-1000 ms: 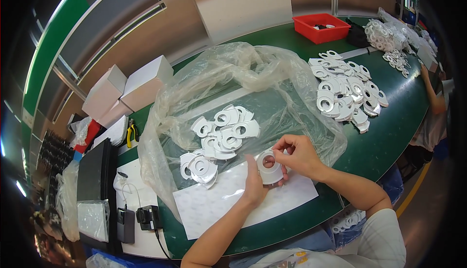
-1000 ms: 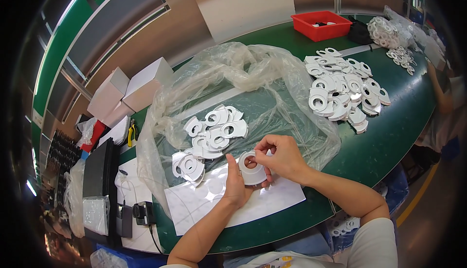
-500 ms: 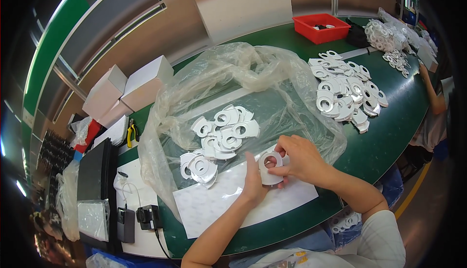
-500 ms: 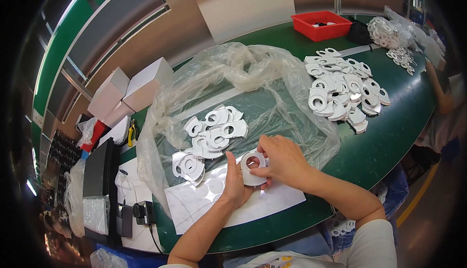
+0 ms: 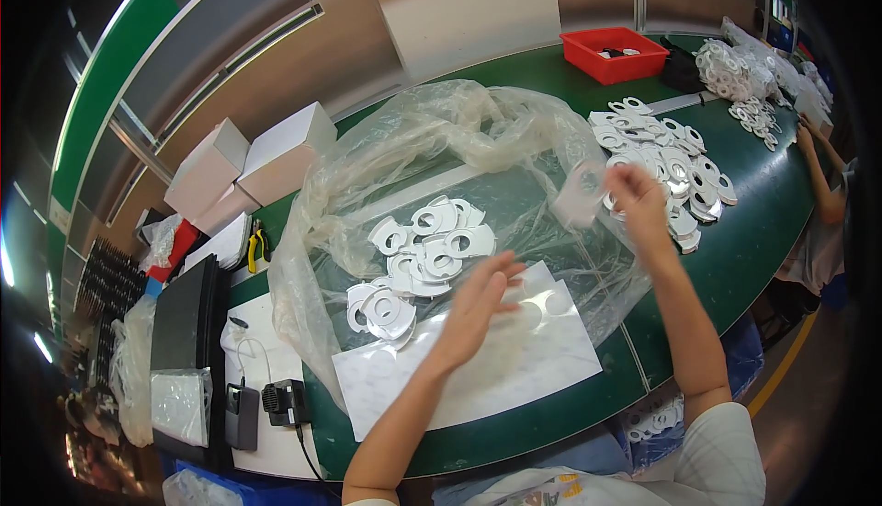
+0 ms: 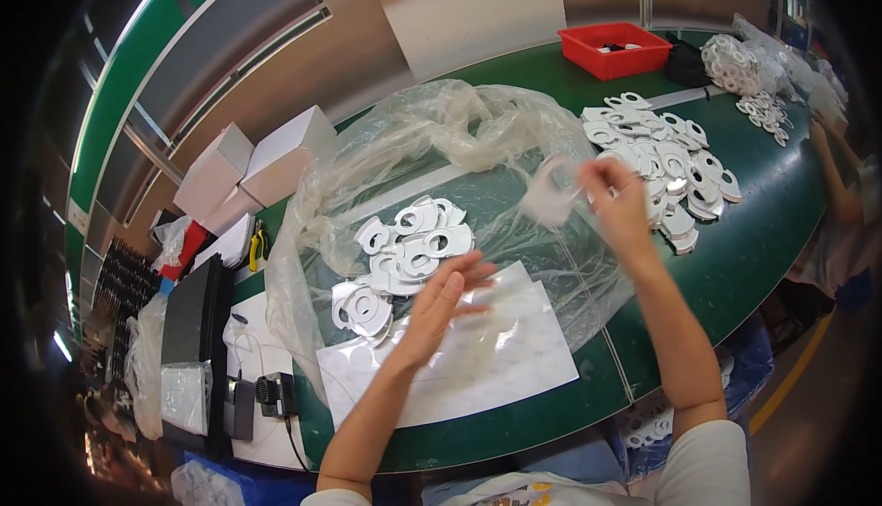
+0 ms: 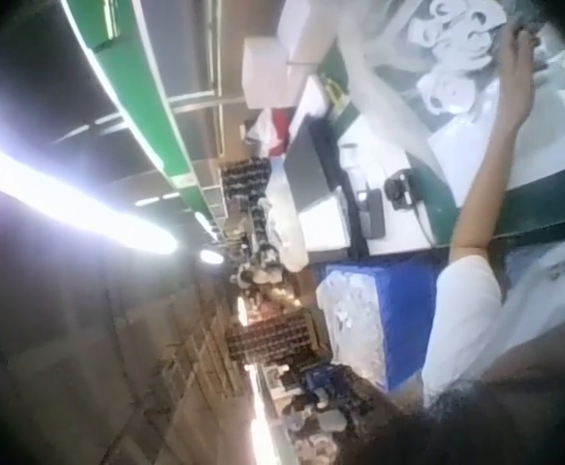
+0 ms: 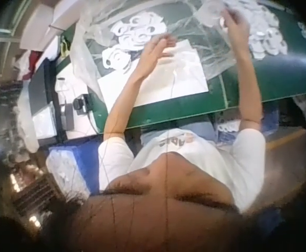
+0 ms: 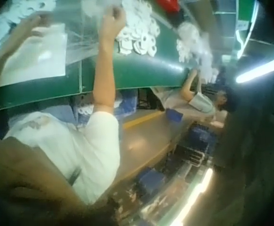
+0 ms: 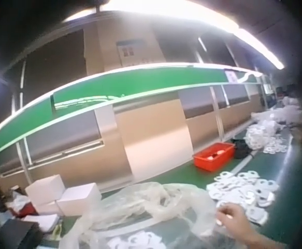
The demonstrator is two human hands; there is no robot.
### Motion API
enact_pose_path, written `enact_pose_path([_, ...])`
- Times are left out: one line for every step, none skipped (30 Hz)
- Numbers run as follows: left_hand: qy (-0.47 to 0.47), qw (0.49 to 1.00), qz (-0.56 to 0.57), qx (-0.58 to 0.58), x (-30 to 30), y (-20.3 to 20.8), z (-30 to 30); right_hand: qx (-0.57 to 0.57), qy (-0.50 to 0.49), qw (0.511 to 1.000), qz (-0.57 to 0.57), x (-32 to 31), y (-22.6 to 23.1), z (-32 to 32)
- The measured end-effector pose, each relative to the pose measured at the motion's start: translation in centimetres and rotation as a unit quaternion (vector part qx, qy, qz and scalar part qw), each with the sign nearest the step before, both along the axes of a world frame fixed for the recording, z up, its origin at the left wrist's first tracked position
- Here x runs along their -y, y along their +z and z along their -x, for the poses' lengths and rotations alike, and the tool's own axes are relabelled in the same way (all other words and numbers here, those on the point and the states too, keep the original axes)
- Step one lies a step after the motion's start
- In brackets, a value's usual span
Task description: The person assembles small plastic electronic components by hand, peeling adhesive backing from adhesive sheets and sticking the plastic components together.
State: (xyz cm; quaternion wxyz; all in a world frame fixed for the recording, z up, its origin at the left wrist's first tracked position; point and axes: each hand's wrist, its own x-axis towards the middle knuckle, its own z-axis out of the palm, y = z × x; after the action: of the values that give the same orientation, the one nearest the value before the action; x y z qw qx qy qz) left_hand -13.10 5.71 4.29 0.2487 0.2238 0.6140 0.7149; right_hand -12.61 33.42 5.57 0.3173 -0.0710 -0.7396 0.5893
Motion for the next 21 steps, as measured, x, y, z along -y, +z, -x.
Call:
enact_pose_path([0.042, 0.987, 0.103, -0.114, 0.5, 0.9, 0.7, -0.021, -0.044, 0.997, 0.064, -2.3, 0.4, 0.3])
enact_pose_path([0.085, 0.949, 0.204, -0.226, 1.0, 1.8, 1.2, -0.033, -0.070, 0.996, 0.051, -4.6, 0.3, 0.6])
enact_pose_path([0.139, 0.893, 0.249, -0.349, 1.1, 1.7, 1.9, -0.075, -0.126, 0.987, -0.063, -7.4, -0.8, 1.0])
enact_pose_path([0.193, 0.815, 0.291, -0.463, 1.3, 1.2, 2.7, -0.074, -0.126, 0.987, -0.063, -7.4, -0.8, 1.0])
enact_pose_path([0.202, 0.787, 0.313, -0.492, 1.2, 0.9, 3.0, -0.087, -0.200, 0.958, -0.185, -7.3, -0.8, 0.8])
enact_pose_path([0.200, 0.788, 0.312, -0.492, 1.0, 0.0, 3.3, -0.098, -0.270, 0.908, -0.304, -7.2, -0.7, 0.6])
enact_pose_path([0.209, 0.740, 0.352, -0.534, 1.2, -1.3, 3.6, -0.084, -0.198, 0.938, -0.270, -5.8, -0.4, 0.3])
enact_pose_path([0.217, 0.688, 0.389, -0.572, 1.2, -2.3, 3.8, -0.027, -0.090, 0.963, -0.254, -4.3, 0.0, -0.2])
enact_pose_path([0.215, 0.691, 0.387, -0.572, 1.2, -3.1, 3.9, 0.032, 0.017, 0.971, -0.235, -2.8, 0.3, -0.9])
enact_pose_path([0.210, 0.678, 0.408, -0.575, 1.8, -3.6, 4.1, 0.088, 0.150, 0.951, -0.255, -1.0, 0.6, -1.5])
enact_pose_path([0.205, 0.664, 0.428, -0.578, 2.4, -3.7, 4.1, 0.140, 0.278, 0.910, -0.273, 0.8, 1.2, -2.2])
enact_pose_path([0.202, 0.668, 0.421, -0.580, 1.9, -3.6, 4.2, 0.201, 0.345, 0.856, -0.328, 1.6, 1.8, -3.3])
enact_pose_path([0.208, 0.684, 0.417, -0.562, 1.7, -3.3, 4.1, 0.257, 0.410, 0.790, -0.376, 2.4, 1.9, -4.0])
enact_pose_path([0.214, 0.699, 0.414, -0.543, 1.5, -3.0, 4.0, 0.258, 0.408, 0.791, -0.375, 3.2, 1.8, -4.9])
enact_pose_path([0.214, 0.698, 0.414, -0.543, 1.3, -2.7, 3.8, 0.249, 0.389, 0.773, -0.435, 3.9, 1.5, -5.7])
enact_pose_path([0.236, 0.700, 0.412, -0.533, 1.0, -2.4, 3.5, 0.239, 0.367, 0.751, -0.494, 4.4, 1.3, -6.1])
enact_pose_path([0.259, 0.702, 0.410, -0.522, 0.9, -2.0, 3.3, 0.238, 0.368, 0.752, -0.493, 4.7, 1.1, -6.3])
enact_pose_path([0.260, 0.701, 0.411, -0.522, 0.9, -1.5, 3.1, 0.240, 0.354, 0.753, -0.500, 5.0, 1.2, -6.4])
enact_pose_path([0.263, 0.710, 0.416, -0.503, 0.9, -0.9, 3.0, 0.242, 0.339, 0.755, -0.506, 5.1, 1.1, -6.5])
enact_pose_path([0.266, 0.719, 0.422, -0.484, 1.0, -0.3, 2.9, 0.240, 0.340, 0.755, -0.506, 5.2, 0.9, -6.5])
enact_pose_path([0.265, 0.720, 0.420, -0.484, 0.7, 0.4, 2.5, 0.226, 0.328, 0.765, -0.506, 5.0, 0.5, -6.5])
